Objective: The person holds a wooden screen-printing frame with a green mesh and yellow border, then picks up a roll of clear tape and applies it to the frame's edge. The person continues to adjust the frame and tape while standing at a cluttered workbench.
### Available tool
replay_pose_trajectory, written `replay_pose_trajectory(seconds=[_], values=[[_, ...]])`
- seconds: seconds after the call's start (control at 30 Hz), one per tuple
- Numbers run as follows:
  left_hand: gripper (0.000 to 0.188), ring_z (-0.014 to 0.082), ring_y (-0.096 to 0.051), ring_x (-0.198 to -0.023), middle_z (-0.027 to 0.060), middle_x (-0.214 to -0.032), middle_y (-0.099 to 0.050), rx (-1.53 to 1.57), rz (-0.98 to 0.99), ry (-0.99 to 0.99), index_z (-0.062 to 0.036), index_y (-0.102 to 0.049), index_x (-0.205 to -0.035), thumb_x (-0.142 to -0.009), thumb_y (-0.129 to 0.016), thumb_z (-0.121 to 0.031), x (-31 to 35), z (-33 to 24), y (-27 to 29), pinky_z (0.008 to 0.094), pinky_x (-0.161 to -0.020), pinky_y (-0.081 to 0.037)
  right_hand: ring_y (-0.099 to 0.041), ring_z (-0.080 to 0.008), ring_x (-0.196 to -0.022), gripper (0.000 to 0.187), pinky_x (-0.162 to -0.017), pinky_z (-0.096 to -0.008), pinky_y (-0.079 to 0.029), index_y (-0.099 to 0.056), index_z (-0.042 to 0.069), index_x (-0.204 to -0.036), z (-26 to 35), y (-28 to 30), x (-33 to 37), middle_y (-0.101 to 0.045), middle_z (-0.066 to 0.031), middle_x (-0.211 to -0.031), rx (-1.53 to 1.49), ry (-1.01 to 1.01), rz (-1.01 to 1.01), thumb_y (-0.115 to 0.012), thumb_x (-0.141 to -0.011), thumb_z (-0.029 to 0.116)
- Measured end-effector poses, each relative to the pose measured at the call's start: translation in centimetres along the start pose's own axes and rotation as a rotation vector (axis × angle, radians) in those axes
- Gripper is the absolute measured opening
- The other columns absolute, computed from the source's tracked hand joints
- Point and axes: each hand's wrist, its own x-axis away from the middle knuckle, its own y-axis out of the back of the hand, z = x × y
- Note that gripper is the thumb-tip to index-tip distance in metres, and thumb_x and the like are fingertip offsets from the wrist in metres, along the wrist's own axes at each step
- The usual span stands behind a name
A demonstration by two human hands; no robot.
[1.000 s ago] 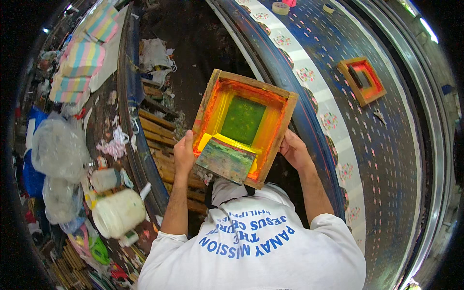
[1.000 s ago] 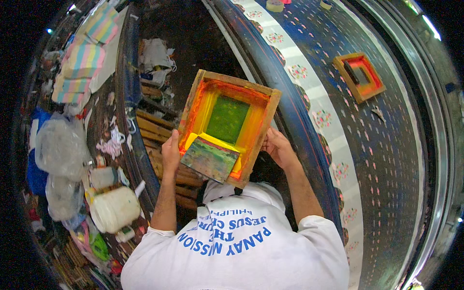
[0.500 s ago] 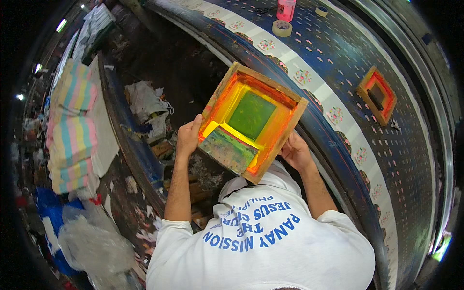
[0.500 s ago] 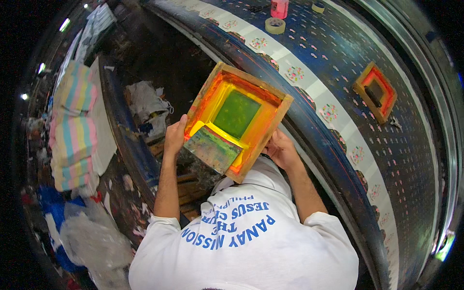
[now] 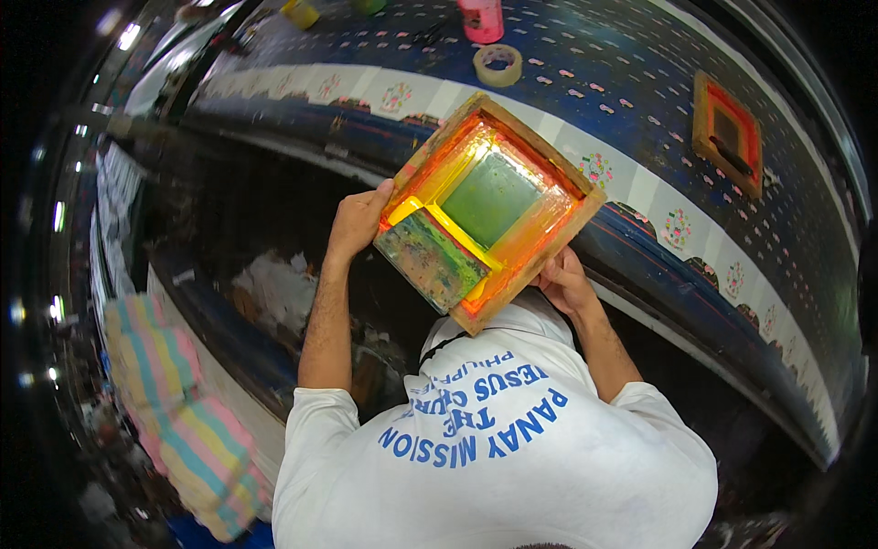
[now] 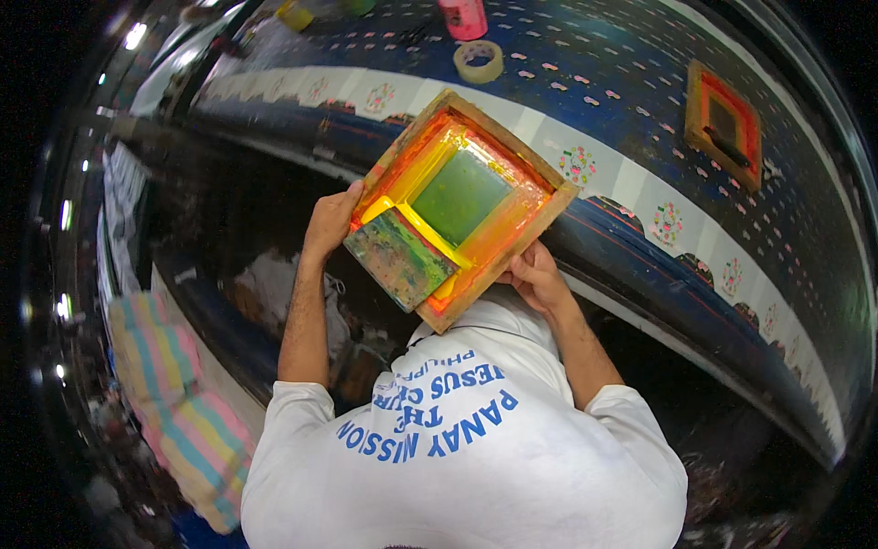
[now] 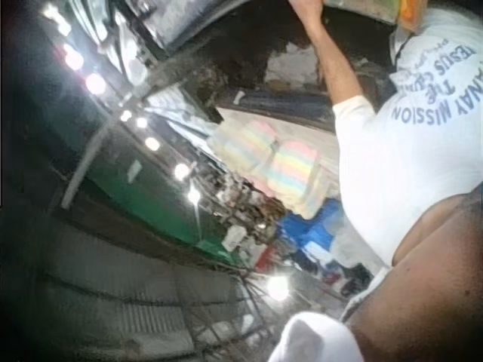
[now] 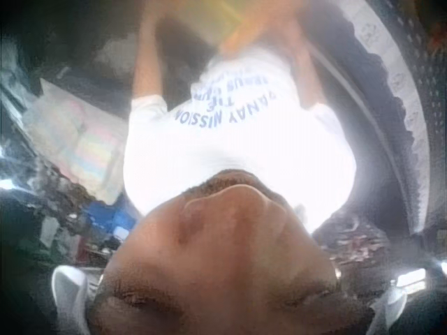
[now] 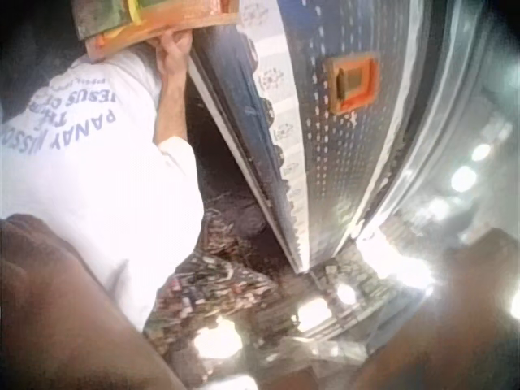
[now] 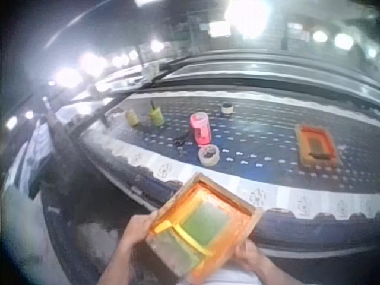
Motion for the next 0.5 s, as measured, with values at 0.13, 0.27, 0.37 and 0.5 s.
replay_pose_trajectory(seconds=[0.13, 0.27, 0.37, 0.5], values=[[0.062, 0.0128, -0.063, -0.074, 0.0173, -0.076, -0.072, -0.011, 0.203, -0.080, 0.0031, -0.077, -0.102, -0.109, -0.061, -0.057, -8.7, -1.2, 0.8, 0.0369, -0.074, -0.054, -0.064, -0.0317, -0.135, 0.085, -0.109, -0.0531, -0.059, -0.037, 0.005, -0.160, -3.2, -0.8, -0.7, -0.058, -0.0142, -0.152, -0.029, 0.100, -0.101, -0.086, -0.095, 0.031], [0.061, 0.0141, -0.057, -0.070, 0.0130, -0.073, -0.068, -0.135, 0.425, -0.317, 0.0037, -0.075, -0.096, -0.110, -0.061, -0.054, -15.8, -4.0, -2.4, 0.0366, -0.069, -0.050, -0.065, -0.0327, -0.133, 0.083, -0.108, -0.0541, -0.060, -0.038, 0.005, -0.159, -6.4, -2.8, 0.0, -0.058, -0.0148, -0.150, -0.139, 0.237, -0.375, -0.087, -0.094, 0.020], [0.058, 0.0194, -0.065, -0.072, 0.0155, -0.078, -0.074, -0.152, 0.600, -0.432, 0.0001, -0.079, -0.099, -0.107, -0.063, -0.055, -20.4, -6.2, -6.6, 0.0375, -0.071, -0.054, -0.064, -0.0340, -0.134, 0.079, -0.108, -0.0543, -0.060, -0.037, 0.007, -0.161, -10.4, -4.1, 0.3, -0.058, -0.0145, -0.151, -0.248, 0.395, -0.551, -0.079, -0.094, 0.010], [0.051, 0.0237, -0.072, -0.078, 0.0158, -0.091, -0.078, 0.054, 0.791, -0.479, -0.0022, -0.082, -0.108, -0.105, -0.067, -0.052, -24.0, -8.3, -11.0, 0.0388, -0.077, -0.057, -0.064, -0.0339, -0.134, 0.072, -0.106, -0.0535, -0.061, -0.042, 0.009, -0.160, -15.3, -5.8, -1.0, -0.060, -0.0146, -0.149, -0.308, 0.699, -0.731, -0.074, -0.095, 0.010]])
